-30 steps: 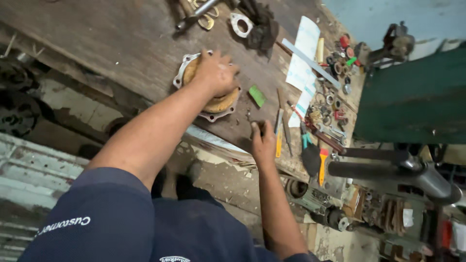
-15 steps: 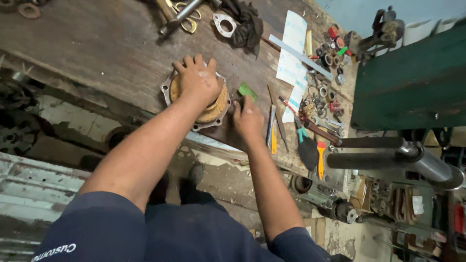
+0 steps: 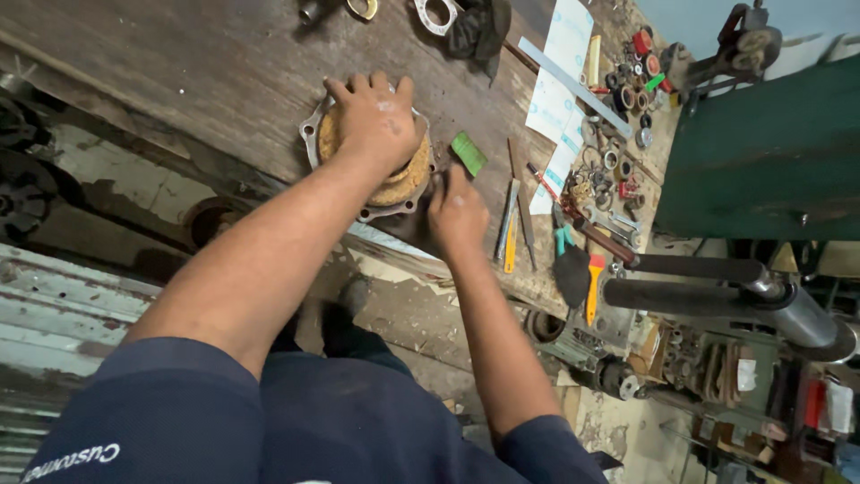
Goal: The person holds a round metal pump housing steady on a cluttered workbench with one hand while scraping the old gasket material off its flat face with a handheld scraper, working around the bolt holes and the central opening throughout the clip.
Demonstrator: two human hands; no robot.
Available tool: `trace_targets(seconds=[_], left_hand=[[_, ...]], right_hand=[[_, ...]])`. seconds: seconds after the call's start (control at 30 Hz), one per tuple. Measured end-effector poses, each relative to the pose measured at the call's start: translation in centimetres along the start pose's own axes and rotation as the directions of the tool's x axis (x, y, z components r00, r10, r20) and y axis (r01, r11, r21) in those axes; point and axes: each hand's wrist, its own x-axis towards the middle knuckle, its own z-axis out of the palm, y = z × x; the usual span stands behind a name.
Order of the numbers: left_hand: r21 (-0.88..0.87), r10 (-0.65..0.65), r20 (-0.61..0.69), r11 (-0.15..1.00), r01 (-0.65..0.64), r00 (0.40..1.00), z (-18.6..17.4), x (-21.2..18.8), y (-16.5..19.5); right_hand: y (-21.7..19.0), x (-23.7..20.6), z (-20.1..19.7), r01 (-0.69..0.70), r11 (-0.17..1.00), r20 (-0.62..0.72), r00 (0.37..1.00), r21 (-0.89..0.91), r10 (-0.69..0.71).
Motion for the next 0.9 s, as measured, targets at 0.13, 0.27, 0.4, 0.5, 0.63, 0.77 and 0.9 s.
trace_targets(seconds=[0.13, 0.27, 0.4, 0.5, 0.63, 0.77, 0.9], left_hand=[[0.009, -0.004, 0.036, 1.000, 0.004, 0.999, 0.2, 0.0, 0.0], [0.008, -0.002, 0.008, 1.000, 0.002, 1.000, 0.5, 0.3, -0.2], [0.000, 0.003, -0.039, 1.000, -0.003, 0.999, 0.8, 0.2, -0.2], [-0.005, -0.005, -0.011, 1.000, 0.005, 1.000, 0.8, 0.5, 0.0], [-0.007, -0.005, 0.007, 1.000, 0.005, 1.000, 0.8, 0.3, -0.1], [-0.001, -0.003, 0.000, 1.000, 0.003, 1.000, 0.8, 0.2, 0.0], [-0.019, 0.001, -0.026, 1.000, -0.002, 1.000, 0.9, 0.3, 0.1]], right_hand=[[-0.2, -0.1, -0.3, -0.018, 1.000, 0.008, 1.000, -0.012, 0.018], [-0.3, -0.1, -0.3, 0.029, 1.000, -0.030, 0.999, -0.010, -0.029], [-0.6, 0.2, -0.2, -0.020, 0.998, 0.005, 1.000, -0.054, 0.020], [-0.7, -0.2, -0.5, -0.009, 1.000, 0.008, 1.000, -0.001, 0.009], [-0.7, -0.8, -0.2, -0.019, 1.000, 0.018, 1.000, -0.013, 0.019], [-0.4, 0.0, -0.5, 0.076, 0.997, -0.024, 0.997, 0.009, -0.076], [-0.1, -0.7, -1.3, 0.107, 0.994, 0.011, 0.994, 0.020, -0.108]])
